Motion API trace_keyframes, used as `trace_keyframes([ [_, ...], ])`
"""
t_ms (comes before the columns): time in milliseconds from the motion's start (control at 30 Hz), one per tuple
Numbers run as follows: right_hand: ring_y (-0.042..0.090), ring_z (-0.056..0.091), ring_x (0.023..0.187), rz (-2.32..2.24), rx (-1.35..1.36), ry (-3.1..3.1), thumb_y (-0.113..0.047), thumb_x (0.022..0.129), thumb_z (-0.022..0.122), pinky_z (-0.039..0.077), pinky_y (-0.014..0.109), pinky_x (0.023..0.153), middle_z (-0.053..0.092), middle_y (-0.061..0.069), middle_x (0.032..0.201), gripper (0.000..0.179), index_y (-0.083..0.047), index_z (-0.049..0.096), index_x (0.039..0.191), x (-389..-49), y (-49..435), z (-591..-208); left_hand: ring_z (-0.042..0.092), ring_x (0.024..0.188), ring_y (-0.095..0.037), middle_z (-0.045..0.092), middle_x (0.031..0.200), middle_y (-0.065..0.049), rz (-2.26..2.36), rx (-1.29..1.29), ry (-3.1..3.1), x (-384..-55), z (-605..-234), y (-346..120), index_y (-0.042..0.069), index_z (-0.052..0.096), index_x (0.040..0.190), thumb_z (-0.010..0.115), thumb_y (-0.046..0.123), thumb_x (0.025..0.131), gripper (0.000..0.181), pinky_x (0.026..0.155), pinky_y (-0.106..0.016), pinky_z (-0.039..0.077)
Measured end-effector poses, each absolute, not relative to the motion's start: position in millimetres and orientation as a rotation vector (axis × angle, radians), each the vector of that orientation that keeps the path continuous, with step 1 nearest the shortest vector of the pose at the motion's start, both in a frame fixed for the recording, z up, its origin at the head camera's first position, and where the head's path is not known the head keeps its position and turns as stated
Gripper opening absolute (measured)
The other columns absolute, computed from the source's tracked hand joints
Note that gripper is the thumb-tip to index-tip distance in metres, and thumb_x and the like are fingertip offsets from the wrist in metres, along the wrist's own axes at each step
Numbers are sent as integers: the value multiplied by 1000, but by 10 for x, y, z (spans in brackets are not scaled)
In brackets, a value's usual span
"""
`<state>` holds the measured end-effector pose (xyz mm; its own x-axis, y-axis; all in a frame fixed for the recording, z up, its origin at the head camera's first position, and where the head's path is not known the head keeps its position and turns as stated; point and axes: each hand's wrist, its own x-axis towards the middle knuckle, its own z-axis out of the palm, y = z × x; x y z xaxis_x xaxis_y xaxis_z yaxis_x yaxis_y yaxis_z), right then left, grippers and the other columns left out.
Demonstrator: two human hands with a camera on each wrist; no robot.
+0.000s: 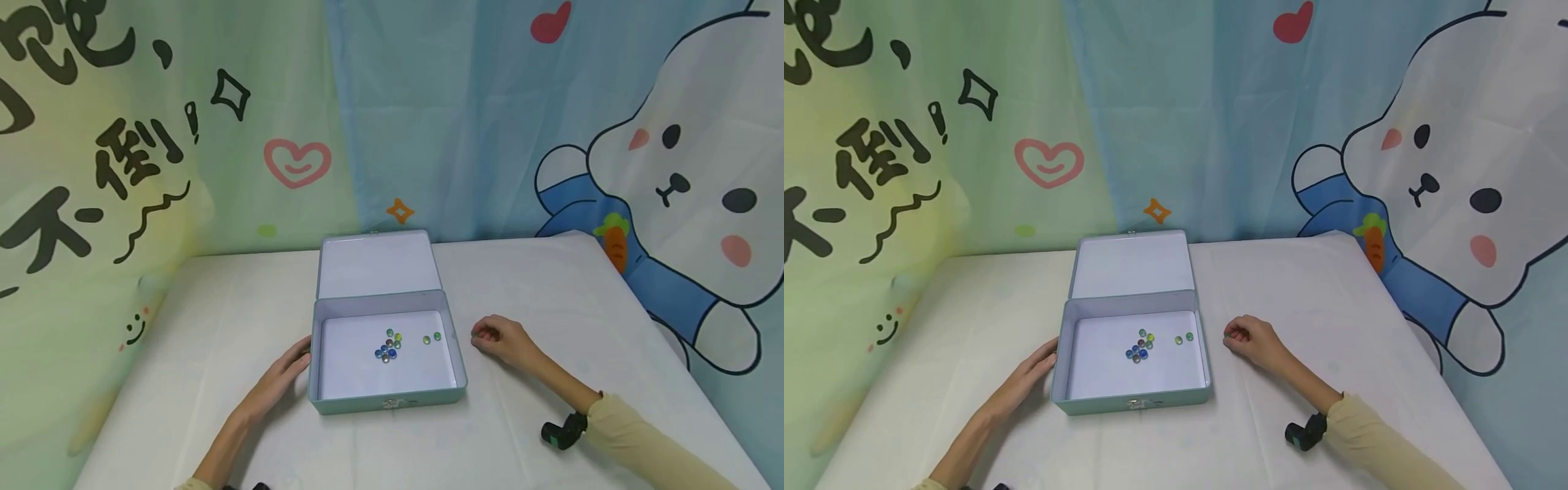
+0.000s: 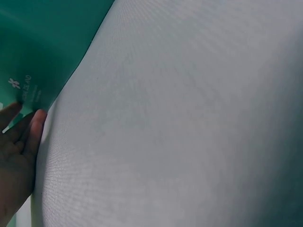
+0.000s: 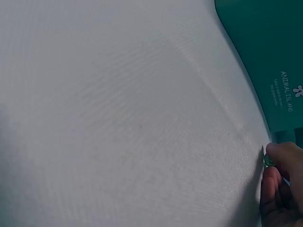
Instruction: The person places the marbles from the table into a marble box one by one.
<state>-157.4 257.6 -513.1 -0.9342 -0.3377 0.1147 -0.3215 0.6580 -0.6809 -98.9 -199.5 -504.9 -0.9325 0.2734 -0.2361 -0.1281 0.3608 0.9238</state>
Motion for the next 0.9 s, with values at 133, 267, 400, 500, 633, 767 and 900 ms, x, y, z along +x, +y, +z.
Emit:
trace_keyframes([
  [133,0,51,70,-1147,-515,2847,-10,85,73,47,17,62,63,0,79,10,-5,68,92,-1583,2553,-5126,19,150,-36,29,159,-11,1597,134,2279,-987,-5055,-1999,16,28,153,40,40,103,57,117,-66,13],
  [267,0,50,69,-1130,-497,2848,-12,85,73,46,18,62,63,-1,78,11,-5,68,92,-1595,2541,-5124,19,150,-36,29,159,-12,1605,138,2270,-984,-5059,-2003,16,28,153,39,40,103,57,116,-66,12],
  [400,1,50,69,-1111,-480,2845,-12,85,73,46,18,62,62,-1,77,11,-6,68,92,-1604,2541,-5126,19,150,-37,29,159,-12,1604,138,2268,-985,-5062,-2000,16,27,153,39,40,103,57,116,-67,12],
  [500,2,49,68,-1108,-468,2842,-13,85,73,46,18,61,62,-1,77,10,-6,68,91,-1606,2537,-5125,19,150,-37,29,159,-12,1599,135,2270,-987,-5054,-1999,15,27,154,39,40,103,57,116,-66,13],
  [633,3,49,68,-1102,-459,2840,-14,86,73,45,18,61,61,-1,77,11,-6,68,91,-1612,2533,-5121,18,150,-37,29,159,-12,1602,129,2263,-983,-5047,-2001,15,27,154,39,39,103,57,116,-67,13],
  [767,3,49,68,-1094,-459,2843,-15,86,73,45,18,61,61,-2,76,12,-6,68,91,-1617,2542,-5137,18,150,-37,28,160,-12,1602,127,2260,-981,-5047,-2000,15,27,154,39,40,103,58,116,-67,13],
  [900,3,49,68,-1096,-457,2837,-16,86,73,45,18,61,61,-2,76,12,-7,68,91,-1626,2556,-5152,17,150,-37,27,160,-12,1605,134,2254,-979,-5048,-1998,15,26,154,39,40,103,58,116,-67,12],
])
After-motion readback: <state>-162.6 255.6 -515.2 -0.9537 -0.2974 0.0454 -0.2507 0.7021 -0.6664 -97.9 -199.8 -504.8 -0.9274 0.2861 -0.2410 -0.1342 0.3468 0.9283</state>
